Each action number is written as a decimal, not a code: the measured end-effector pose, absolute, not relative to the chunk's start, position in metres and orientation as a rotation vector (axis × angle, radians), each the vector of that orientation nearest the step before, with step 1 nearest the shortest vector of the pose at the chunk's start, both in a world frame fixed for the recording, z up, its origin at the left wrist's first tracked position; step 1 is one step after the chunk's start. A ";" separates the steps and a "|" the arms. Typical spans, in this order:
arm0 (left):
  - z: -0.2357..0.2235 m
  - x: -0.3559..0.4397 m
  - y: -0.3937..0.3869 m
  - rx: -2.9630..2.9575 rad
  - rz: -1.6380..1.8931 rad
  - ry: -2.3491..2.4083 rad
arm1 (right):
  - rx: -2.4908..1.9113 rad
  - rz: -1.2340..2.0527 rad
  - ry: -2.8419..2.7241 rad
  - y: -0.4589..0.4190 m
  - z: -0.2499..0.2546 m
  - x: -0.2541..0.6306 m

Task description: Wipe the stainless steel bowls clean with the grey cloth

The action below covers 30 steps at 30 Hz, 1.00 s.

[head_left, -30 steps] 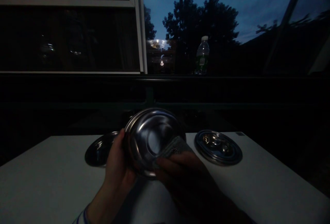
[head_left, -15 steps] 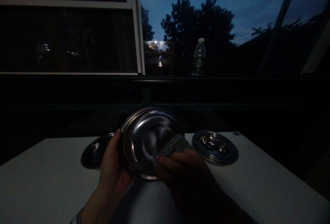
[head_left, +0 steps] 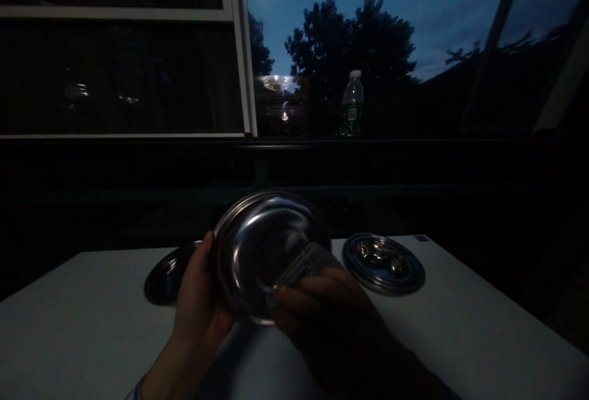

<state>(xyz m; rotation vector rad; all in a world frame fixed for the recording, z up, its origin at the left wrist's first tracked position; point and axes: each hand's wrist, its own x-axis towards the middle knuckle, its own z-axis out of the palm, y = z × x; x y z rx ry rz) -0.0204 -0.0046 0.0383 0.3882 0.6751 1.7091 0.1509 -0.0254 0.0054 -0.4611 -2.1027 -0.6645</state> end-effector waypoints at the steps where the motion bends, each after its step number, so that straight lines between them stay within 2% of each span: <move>1: 0.038 -0.021 -0.004 0.393 1.724 0.664 | -0.472 -0.665 -2.104 -0.024 0.006 0.153; 30: 0.038 -0.024 0.001 0.408 1.675 0.740 | -0.559 -0.615 -2.083 -0.019 0.008 0.158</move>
